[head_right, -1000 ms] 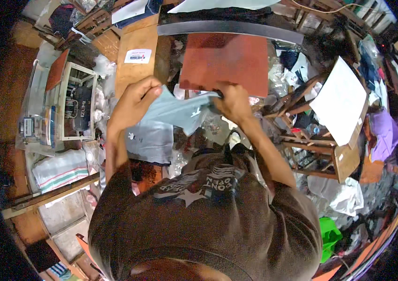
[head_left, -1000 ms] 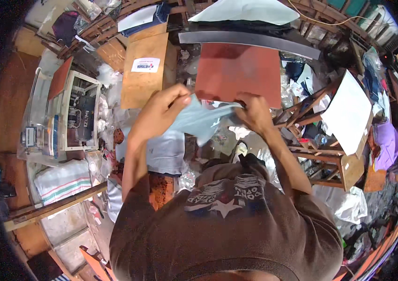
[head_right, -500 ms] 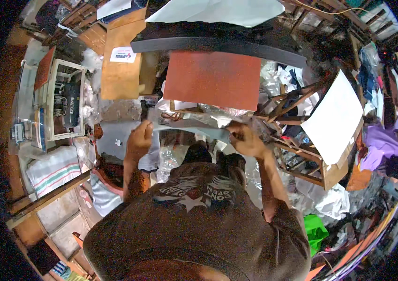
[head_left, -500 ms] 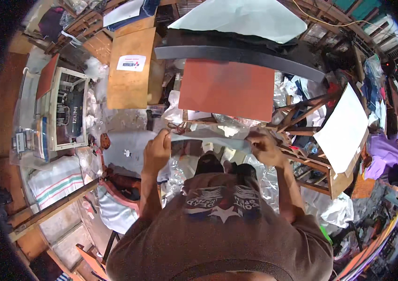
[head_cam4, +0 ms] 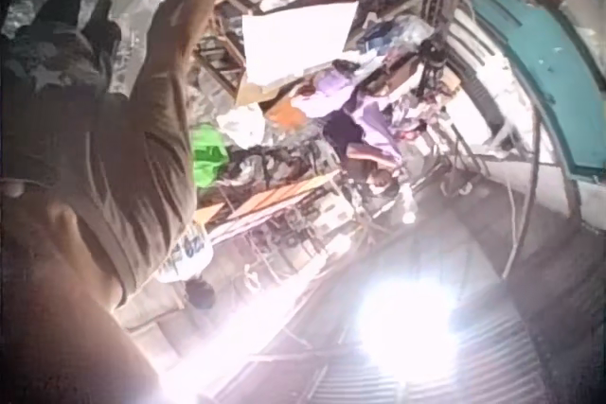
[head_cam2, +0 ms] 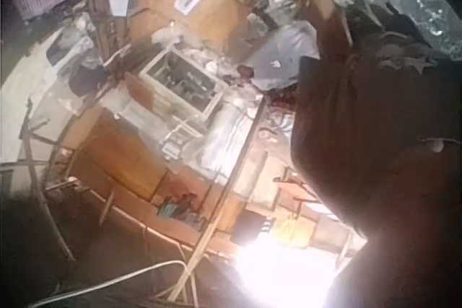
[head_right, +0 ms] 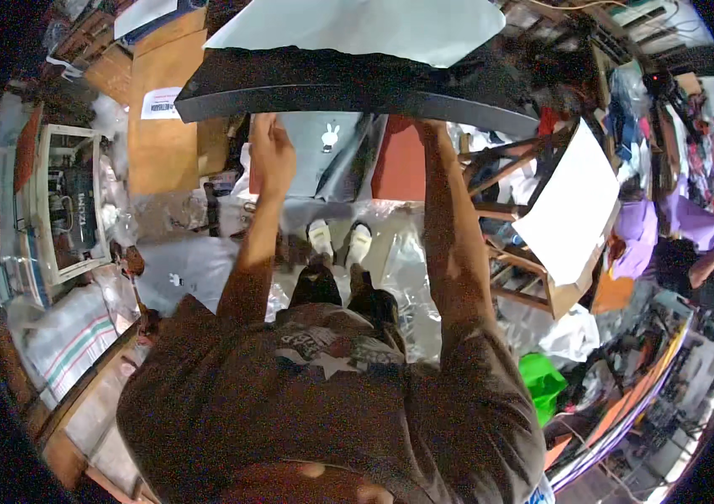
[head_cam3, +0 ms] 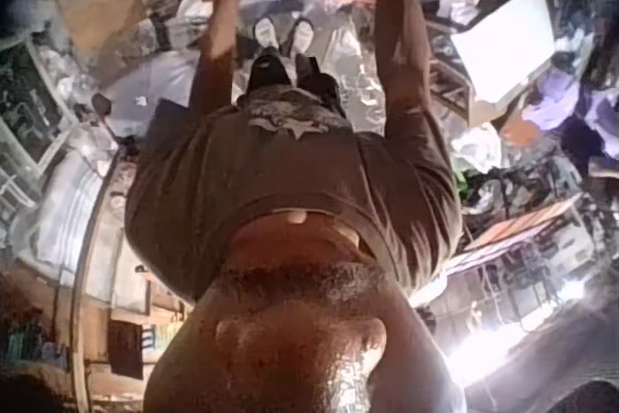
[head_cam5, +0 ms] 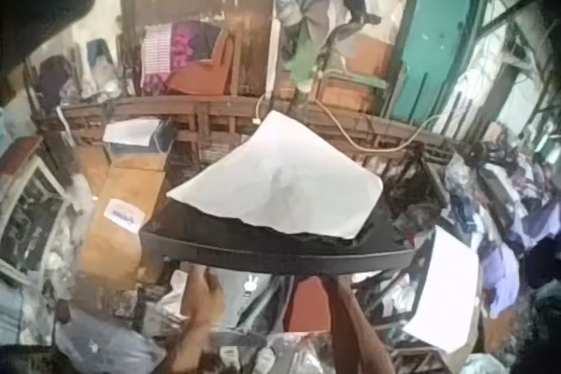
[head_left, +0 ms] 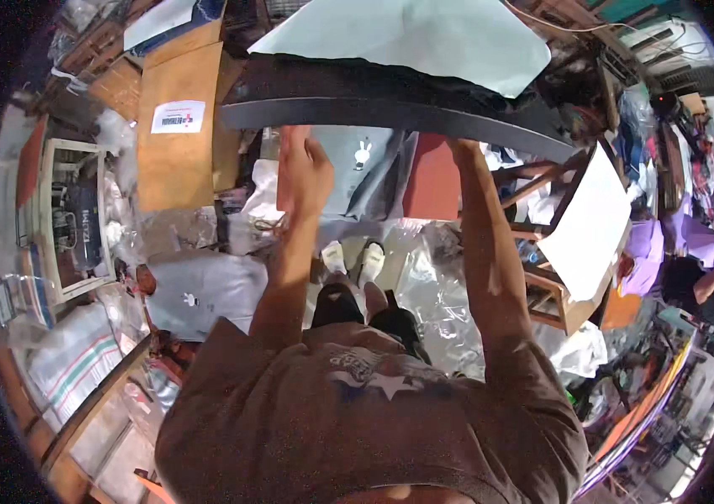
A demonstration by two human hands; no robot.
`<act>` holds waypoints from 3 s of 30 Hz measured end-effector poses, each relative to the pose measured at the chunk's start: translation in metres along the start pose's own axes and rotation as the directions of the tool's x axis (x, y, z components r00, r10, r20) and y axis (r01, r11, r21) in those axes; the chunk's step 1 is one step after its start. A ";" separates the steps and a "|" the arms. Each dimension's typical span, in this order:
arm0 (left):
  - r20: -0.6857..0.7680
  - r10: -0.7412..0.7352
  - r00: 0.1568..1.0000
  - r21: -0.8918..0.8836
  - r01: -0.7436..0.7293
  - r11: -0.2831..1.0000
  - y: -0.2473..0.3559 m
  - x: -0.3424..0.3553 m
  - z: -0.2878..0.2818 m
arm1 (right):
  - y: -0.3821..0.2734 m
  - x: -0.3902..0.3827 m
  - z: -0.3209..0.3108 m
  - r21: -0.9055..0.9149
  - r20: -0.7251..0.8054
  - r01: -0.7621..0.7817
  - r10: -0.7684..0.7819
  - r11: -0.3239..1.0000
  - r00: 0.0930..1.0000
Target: Aligning and preparing t-shirts on a printing machine within a workshop.
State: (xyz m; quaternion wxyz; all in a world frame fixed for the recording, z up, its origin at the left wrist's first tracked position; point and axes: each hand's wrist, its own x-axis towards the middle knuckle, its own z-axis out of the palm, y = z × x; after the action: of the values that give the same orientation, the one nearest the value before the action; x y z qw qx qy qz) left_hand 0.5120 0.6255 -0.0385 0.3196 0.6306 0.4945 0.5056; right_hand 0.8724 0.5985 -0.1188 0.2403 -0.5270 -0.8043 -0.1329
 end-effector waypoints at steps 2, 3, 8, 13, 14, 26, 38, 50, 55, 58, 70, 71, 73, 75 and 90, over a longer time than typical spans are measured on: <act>-0.023 -0.019 1.000 0.148 0.023 0.989 0.013 -0.021 -0.009 | -0.013 0.000 -0.002 0.019 -0.202 -0.130 0.131 0.991 0.971; -0.017 -0.179 0.984 0.289 0.177 0.941 0.021 -0.037 -0.020 | -0.037 0.000 -0.010 0.172 -0.198 -0.362 0.392 0.916 0.898; -0.195 -0.104 0.975 0.609 0.204 0.766 0.004 -0.080 -0.066 | -0.207 -0.029 -0.096 0.533 0.161 -0.773 0.855 0.345 0.493; 0.000 -0.557 0.831 -0.104 0.554 0.826 -0.042 -0.138 -0.073 | -0.280 -0.041 -0.109 0.427 0.668 -0.854 0.741 -0.297 0.076; 0.117 -0.537 0.835 -0.298 0.545 0.783 -0.048 -0.147 -0.068 | -0.283 -0.041 -0.099 0.510 0.647 -0.817 0.746 -0.270 0.157; 0.382 -0.615 0.690 -0.045 0.678 0.734 -0.049 -0.142 -0.085 | -0.276 -0.064 -0.091 0.622 0.680 -0.684 0.696 -0.381 0.230; 0.661 -0.700 0.270 -0.259 0.958 0.124 0.029 -0.188 -0.080 | -0.267 -0.083 -0.147 0.575 0.816 -0.348 0.489 -0.741 0.308; 0.449 -0.496 0.743 -0.226 0.631 0.742 0.115 -0.185 -0.142 | -0.286 -0.053 -0.255 0.650 0.756 -0.590 0.484 -0.479 0.440; 0.252 -0.089 0.964 -0.286 0.162 0.944 0.236 -0.180 -0.222 | -0.295 -0.019 -0.388 0.866 0.472 -0.498 0.272 0.034 0.839; 0.370 -0.185 0.910 -0.536 0.372 0.758 0.299 -0.158 -0.258 | -0.321 0.001 -0.433 0.908 0.303 -0.398 0.451 0.131 0.839; 0.245 -0.363 0.899 -0.317 0.428 0.847 0.229 -0.023 -0.148 | -0.250 0.078 -0.327 0.866 0.482 -0.447 0.616 -0.225 0.623; 0.242 -0.284 0.928 -0.350 0.356 0.866 0.228 -0.011 -0.141 | -0.240 0.086 -0.320 0.854 0.497 -0.462 0.639 -0.239 0.588; 0.239 -0.347 0.907 -0.394 0.417 0.819 0.239 0.006 -0.133 | -0.228 0.102 -0.318 0.913 0.393 -0.366 0.623 -0.178 0.677; 0.177 -0.060 0.982 -0.571 0.152 0.807 0.260 0.014 -0.128 | -0.221 0.114 -0.329 0.946 0.315 -0.291 0.604 -0.141 0.732; 0.310 -0.390 0.867 -0.010 0.413 0.911 -0.012 -0.123 -0.071 | -0.233 -0.050 -0.083 0.710 0.341 -0.699 0.910 -0.084 0.237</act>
State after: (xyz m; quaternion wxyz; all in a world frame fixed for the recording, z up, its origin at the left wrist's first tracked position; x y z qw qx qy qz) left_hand 0.4403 0.5055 -0.0685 0.5130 0.5707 0.5407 0.3446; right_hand 0.6966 0.4249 -0.0653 0.5624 -0.7192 -0.2418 0.3285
